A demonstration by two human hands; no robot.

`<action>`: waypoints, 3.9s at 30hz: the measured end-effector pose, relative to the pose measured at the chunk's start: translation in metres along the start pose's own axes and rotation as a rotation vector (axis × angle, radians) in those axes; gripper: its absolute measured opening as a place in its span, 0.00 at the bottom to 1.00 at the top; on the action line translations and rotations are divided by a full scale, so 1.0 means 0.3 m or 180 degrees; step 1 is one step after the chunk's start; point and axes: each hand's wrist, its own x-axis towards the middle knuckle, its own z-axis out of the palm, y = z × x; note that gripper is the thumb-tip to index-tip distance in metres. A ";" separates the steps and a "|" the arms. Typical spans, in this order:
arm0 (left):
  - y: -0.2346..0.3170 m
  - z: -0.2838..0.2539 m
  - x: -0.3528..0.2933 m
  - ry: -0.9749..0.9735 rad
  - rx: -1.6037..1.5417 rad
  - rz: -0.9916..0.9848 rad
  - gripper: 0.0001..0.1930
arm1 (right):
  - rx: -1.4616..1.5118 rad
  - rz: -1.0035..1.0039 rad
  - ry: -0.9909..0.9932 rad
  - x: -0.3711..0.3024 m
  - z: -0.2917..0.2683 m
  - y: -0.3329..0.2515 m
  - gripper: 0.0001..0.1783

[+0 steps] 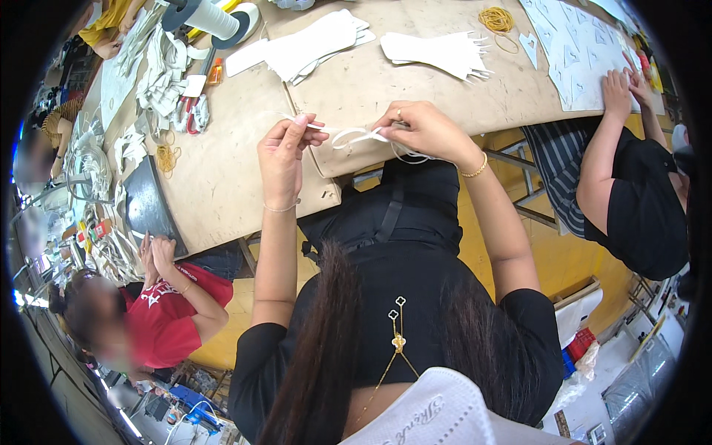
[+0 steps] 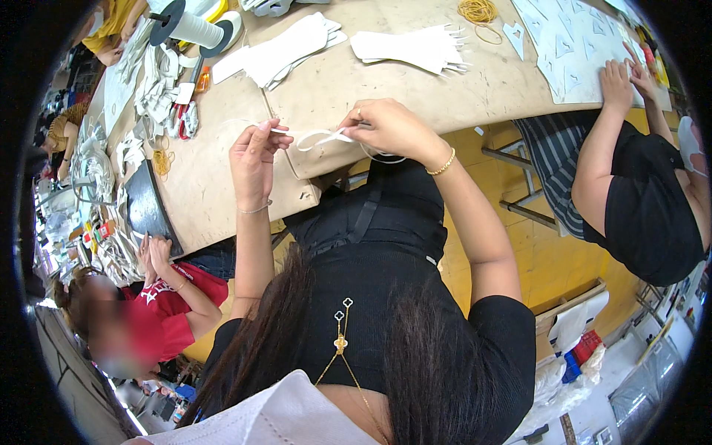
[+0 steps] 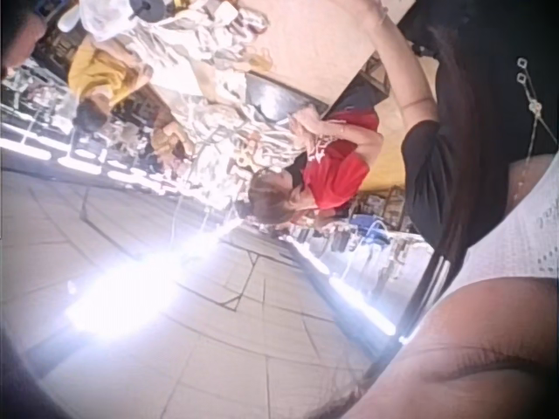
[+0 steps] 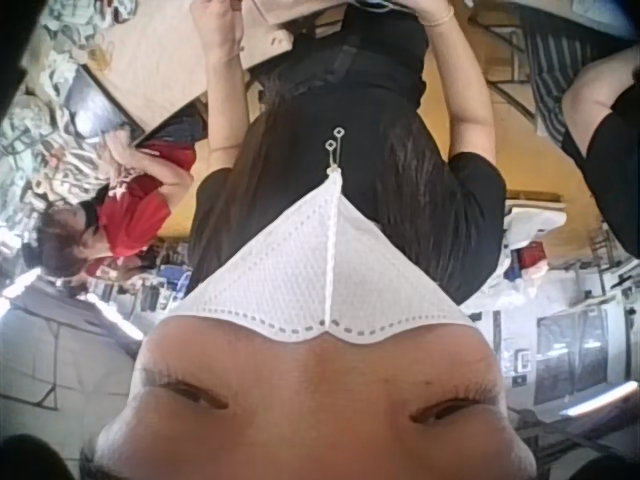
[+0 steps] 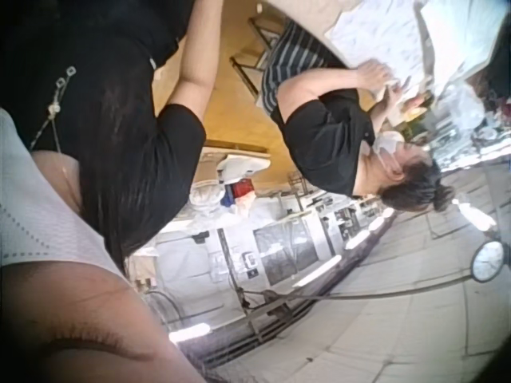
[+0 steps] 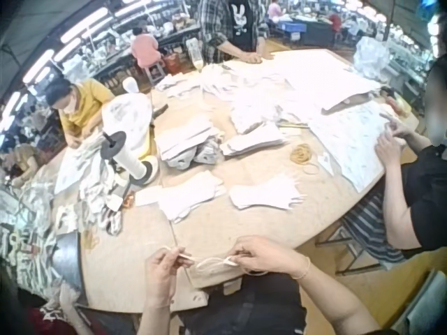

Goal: The person hand-sews white fabric pieces, likely mask components, using a needle and white thread. They repeatedly insert the needle, pull the thread through, and tie off the thread after each piece.

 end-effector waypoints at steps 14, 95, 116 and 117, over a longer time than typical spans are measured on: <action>0.103 -0.276 0.082 0.0790 -0.0624 0.0693 0.13 | 0.3522 0.2460 0.4109 -0.882 0.160 0.422 0.20; 0.513 -1.168 0.810 0.1018 -0.0194 0.0208 0.12 | 0.4093 0.1066 0.7619 -2.122 0.031 0.609 0.14; 0.560 -1.008 0.665 0.1148 0.0324 0.0411 0.15 | -0.1550 0.5294 0.1990 -1.776 0.224 0.799 0.27; 0.558 -0.967 0.625 0.0944 0.0319 0.0571 0.15 | -0.1489 0.5060 0.2133 -1.662 0.234 0.788 0.27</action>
